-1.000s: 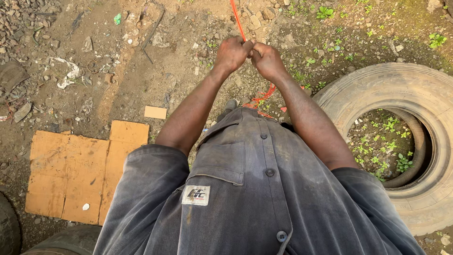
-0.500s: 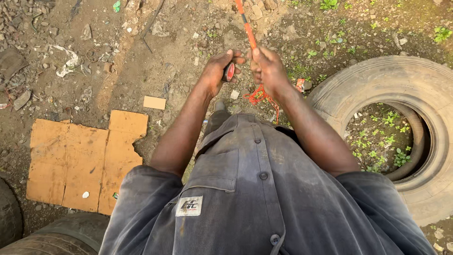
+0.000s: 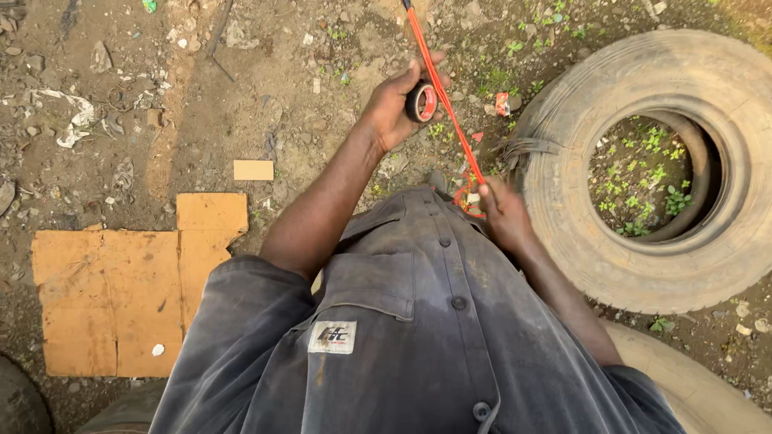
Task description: The person repeatedly wraps black tape around sections of an orange cable laid on a gravel surface. They pull the cable taut, apply tape, and continue wrapping along its length. The task is performed outdoors near stacked tires and scattered debris.
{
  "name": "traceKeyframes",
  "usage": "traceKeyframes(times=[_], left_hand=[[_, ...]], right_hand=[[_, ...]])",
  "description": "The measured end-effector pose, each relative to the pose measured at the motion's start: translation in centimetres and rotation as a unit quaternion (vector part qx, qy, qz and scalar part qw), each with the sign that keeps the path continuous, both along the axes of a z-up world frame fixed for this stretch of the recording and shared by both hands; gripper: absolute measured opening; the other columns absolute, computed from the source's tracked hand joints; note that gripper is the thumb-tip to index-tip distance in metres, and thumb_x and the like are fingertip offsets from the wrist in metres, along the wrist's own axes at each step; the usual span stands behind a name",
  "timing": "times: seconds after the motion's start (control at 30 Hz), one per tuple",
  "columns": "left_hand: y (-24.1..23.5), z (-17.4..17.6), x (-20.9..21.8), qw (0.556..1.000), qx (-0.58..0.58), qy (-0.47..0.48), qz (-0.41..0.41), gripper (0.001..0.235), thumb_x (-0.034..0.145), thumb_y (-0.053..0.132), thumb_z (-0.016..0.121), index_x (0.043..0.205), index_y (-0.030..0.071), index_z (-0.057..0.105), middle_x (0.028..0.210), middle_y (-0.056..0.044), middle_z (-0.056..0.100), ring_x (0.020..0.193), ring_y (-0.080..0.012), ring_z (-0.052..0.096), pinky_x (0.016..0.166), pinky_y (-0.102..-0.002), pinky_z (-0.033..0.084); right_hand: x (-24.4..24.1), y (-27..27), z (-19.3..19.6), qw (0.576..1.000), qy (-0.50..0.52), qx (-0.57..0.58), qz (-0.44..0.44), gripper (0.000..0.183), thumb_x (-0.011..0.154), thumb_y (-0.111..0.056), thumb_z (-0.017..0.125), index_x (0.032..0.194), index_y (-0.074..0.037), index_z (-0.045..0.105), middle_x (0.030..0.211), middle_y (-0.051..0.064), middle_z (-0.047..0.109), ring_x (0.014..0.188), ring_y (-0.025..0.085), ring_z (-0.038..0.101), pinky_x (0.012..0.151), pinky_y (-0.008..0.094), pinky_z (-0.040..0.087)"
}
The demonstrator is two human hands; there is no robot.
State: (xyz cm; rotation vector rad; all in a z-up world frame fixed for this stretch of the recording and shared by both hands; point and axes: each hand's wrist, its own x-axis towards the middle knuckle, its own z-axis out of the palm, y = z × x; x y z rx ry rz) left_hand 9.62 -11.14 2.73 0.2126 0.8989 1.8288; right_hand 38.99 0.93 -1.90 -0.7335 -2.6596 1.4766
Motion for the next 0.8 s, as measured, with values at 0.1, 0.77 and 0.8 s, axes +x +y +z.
traceKeyframes(times=[0.1,0.77,0.8], left_hand=[[-2.2,0.0,0.3,0.986,-0.152,0.058,-0.021,0.044,0.108,0.04,0.042,0.128,0.008,0.064,0.094,-0.004,0.067,0.075,-0.0144,0.06,0.062,-0.034,0.056],[-6.8,-1.5,9.6,0.877,-0.253,0.303,-0.273,0.041,0.109,0.038,0.043,0.103,0.006,0.069,0.097,-0.004,0.077,0.074,-0.0146,0.064,0.066,-0.033,0.06],[-6.5,-1.4,10.7,0.885,-0.225,0.284,-0.291,0.039,0.108,0.037,0.044,0.105,0.007,0.069,0.099,-0.004,0.078,0.074,-0.0145,0.065,0.069,-0.032,0.059]], right_hand=[[5.4,-3.2,-2.9,0.981,-0.135,0.133,0.03,0.027,0.113,-0.035,0.043,0.119,-0.013,0.059,0.08,0.011,0.063,0.074,0.025,0.064,0.071,0.043,0.053],[-15.1,2.5,3.9,0.989,-0.01,-0.143,-0.046,0.044,0.101,-0.031,0.045,0.14,-0.013,0.057,0.14,0.014,0.067,0.127,0.028,0.067,0.102,0.043,0.058],[-19.2,2.3,5.3,0.982,-0.011,-0.181,-0.045,0.047,0.108,-0.036,0.046,0.147,-0.011,0.051,0.146,0.017,0.058,0.132,0.028,0.057,0.104,0.042,0.049]])
